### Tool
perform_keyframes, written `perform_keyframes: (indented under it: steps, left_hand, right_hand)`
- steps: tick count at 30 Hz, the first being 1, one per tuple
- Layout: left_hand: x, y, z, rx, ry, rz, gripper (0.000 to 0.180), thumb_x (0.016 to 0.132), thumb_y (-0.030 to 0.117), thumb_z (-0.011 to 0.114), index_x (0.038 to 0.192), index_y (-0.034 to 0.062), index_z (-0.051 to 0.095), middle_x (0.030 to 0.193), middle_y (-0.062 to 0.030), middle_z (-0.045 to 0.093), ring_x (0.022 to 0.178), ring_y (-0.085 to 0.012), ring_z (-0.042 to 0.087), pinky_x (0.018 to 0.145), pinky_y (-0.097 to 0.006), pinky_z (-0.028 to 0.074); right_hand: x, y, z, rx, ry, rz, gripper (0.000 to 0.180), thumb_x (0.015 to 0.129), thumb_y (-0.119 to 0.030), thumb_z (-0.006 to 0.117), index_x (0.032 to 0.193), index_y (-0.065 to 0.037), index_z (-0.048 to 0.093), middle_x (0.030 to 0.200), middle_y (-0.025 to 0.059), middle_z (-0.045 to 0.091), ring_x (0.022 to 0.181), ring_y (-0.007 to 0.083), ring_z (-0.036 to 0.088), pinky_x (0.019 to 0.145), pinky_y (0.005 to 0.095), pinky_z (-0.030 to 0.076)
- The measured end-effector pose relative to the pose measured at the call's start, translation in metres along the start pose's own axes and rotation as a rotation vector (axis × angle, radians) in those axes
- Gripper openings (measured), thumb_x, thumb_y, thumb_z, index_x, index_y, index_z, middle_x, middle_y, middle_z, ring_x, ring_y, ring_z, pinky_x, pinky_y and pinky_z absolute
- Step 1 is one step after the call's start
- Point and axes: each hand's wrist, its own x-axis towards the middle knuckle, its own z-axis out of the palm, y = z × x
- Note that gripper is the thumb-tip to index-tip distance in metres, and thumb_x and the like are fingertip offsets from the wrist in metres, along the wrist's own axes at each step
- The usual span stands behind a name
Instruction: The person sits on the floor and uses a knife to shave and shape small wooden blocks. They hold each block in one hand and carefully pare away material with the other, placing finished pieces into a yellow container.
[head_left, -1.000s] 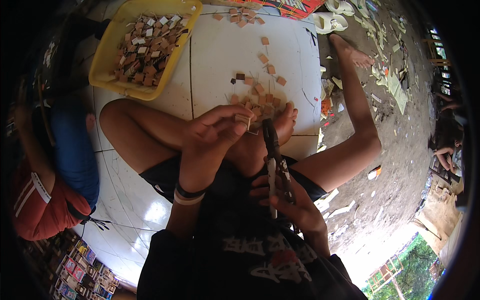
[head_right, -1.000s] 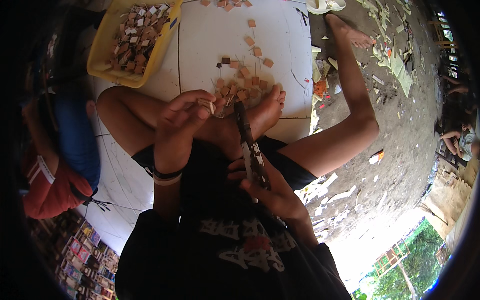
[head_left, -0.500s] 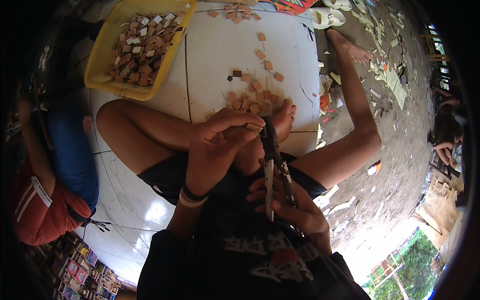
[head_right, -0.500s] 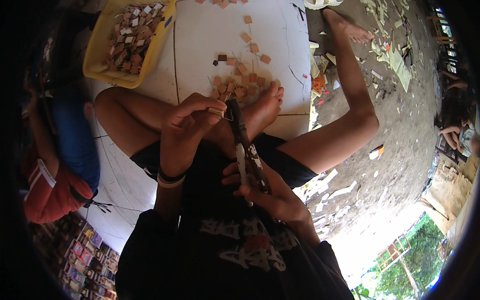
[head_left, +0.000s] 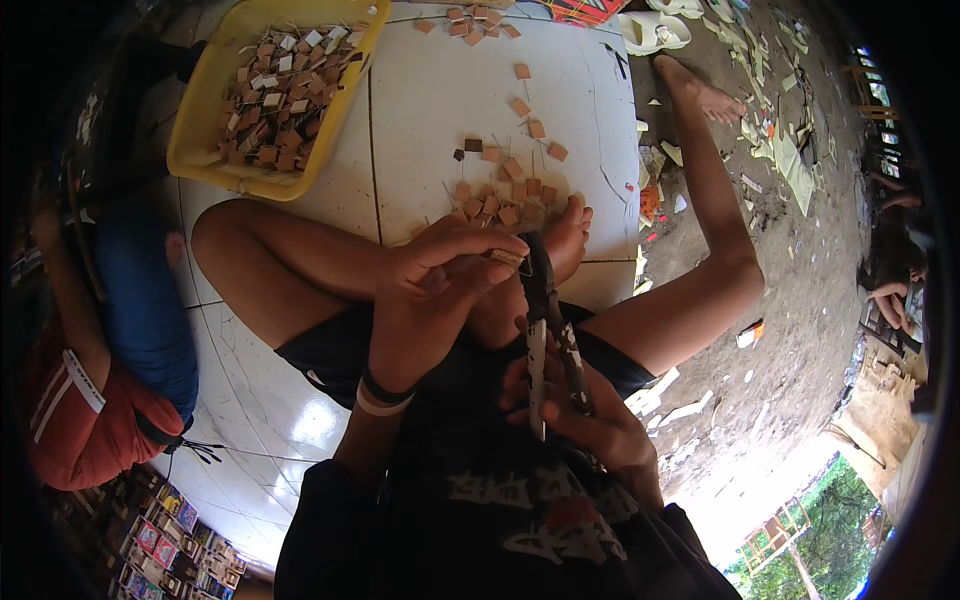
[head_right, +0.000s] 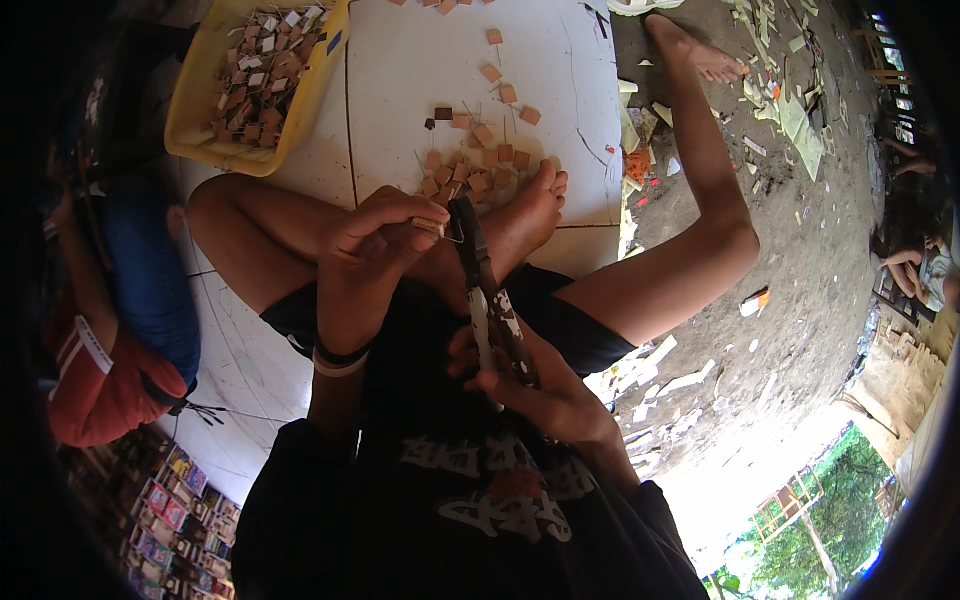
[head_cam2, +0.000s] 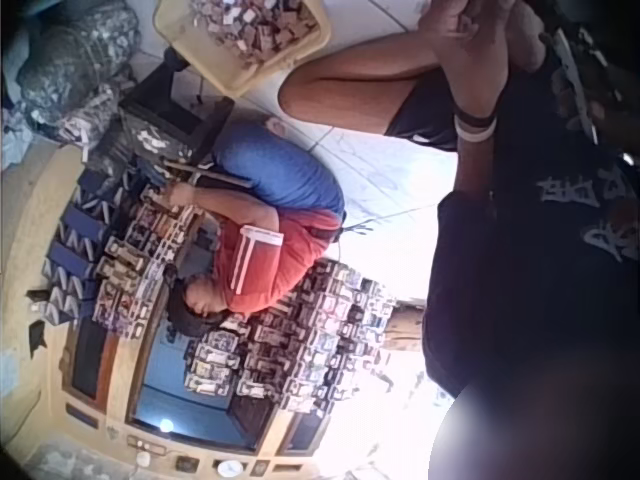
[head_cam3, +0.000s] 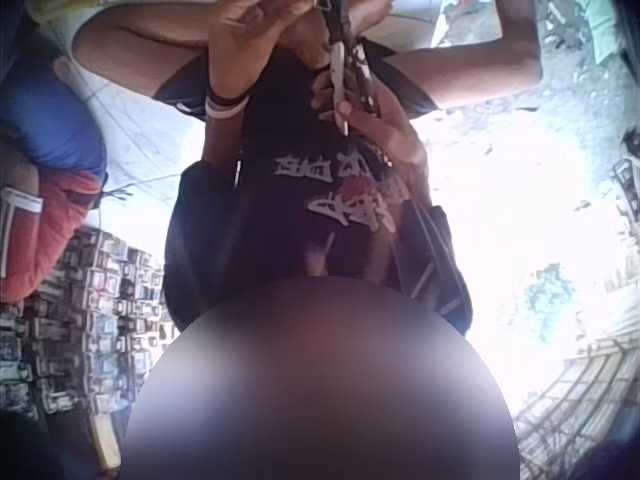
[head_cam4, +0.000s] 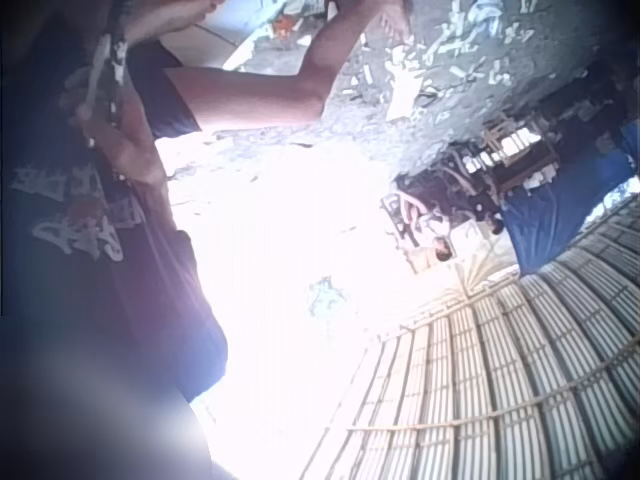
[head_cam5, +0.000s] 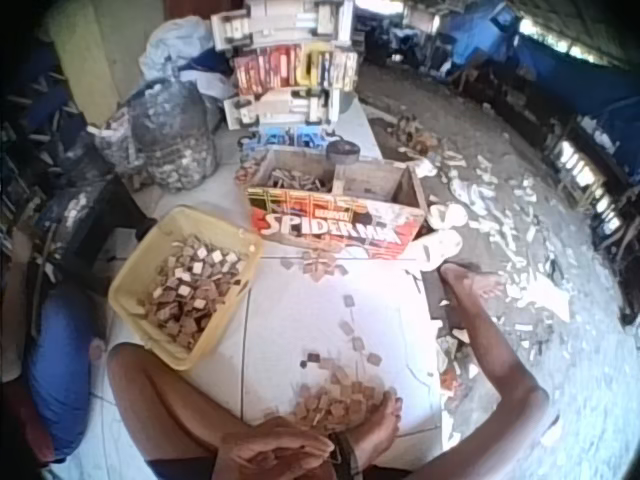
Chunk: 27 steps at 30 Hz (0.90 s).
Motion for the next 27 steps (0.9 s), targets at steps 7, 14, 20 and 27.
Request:
perform_keyframes:
  steps: [7, 14, 20, 27]
  left_hand:
    - [-0.001, -0.005, -0.002, 0.012, -0.001, 0.028, 0.025, 0.094, -0.008, 0.073, 0.115, 0.0017, 0.078, 0.11, -0.0059, 0.071, 0.103, -0.0124, 0.07, 0.091, -0.025, 0.055]
    - [-0.005, -0.014, -0.002, -0.009, 0.002, -0.007, 0.024, 0.094, -0.009, 0.072, 0.115, 0.0006, 0.078, 0.111, -0.0068, 0.071, 0.103, -0.0133, 0.07, 0.092, -0.025, 0.055]
    - [-0.008, -0.024, -0.006, 0.032, 0.003, -0.005, 0.021, 0.095, -0.008, 0.07, 0.114, -0.0027, 0.075, 0.114, -0.0094, 0.071, 0.108, -0.0161, 0.068, 0.097, -0.029, 0.053]
    - [-0.011, -0.036, -0.008, 0.045, 0.011, -0.05, 0.02, 0.096, -0.004, 0.07, 0.116, -0.0019, 0.074, 0.117, -0.0096, 0.072, 0.107, -0.0169, 0.071, 0.092, -0.029, 0.056]
  right_hand:
    - [0.002, 0.003, 0.006, -0.058, 0.075, -0.023, 0.047, 0.108, -0.015, 0.062, 0.15, -0.003, 0.044, 0.11, 0.005, 0.064, 0.098, 0.012, 0.06, 0.082, 0.0277, 0.048]
    - [0.017, 0.029, -0.001, -0.142, 0.088, -0.049, 0.038, 0.107, -0.011, 0.06, 0.142, -0.006, 0.049, 0.097, -0.0009, 0.057, 0.083, 0.0087, 0.056, 0.074, 0.0259, 0.045]
    - [0.025, 0.037, 0.0, -0.57, 0.307, -0.226, 0.038, 0.102, -0.006, 0.062, 0.138, -0.005, 0.05, 0.093, 0.0117, 0.064, 0.076, 0.0233, 0.066, 0.07, 0.0348, 0.049]
    - [0.035, 0.052, -0.015, -0.822, 0.568, -0.249, 0.043, 0.103, -0.008, 0.063, 0.142, -0.006, 0.047, 0.093, 0.0171, 0.066, 0.08, 0.0301, 0.069, 0.076, 0.039, 0.053]
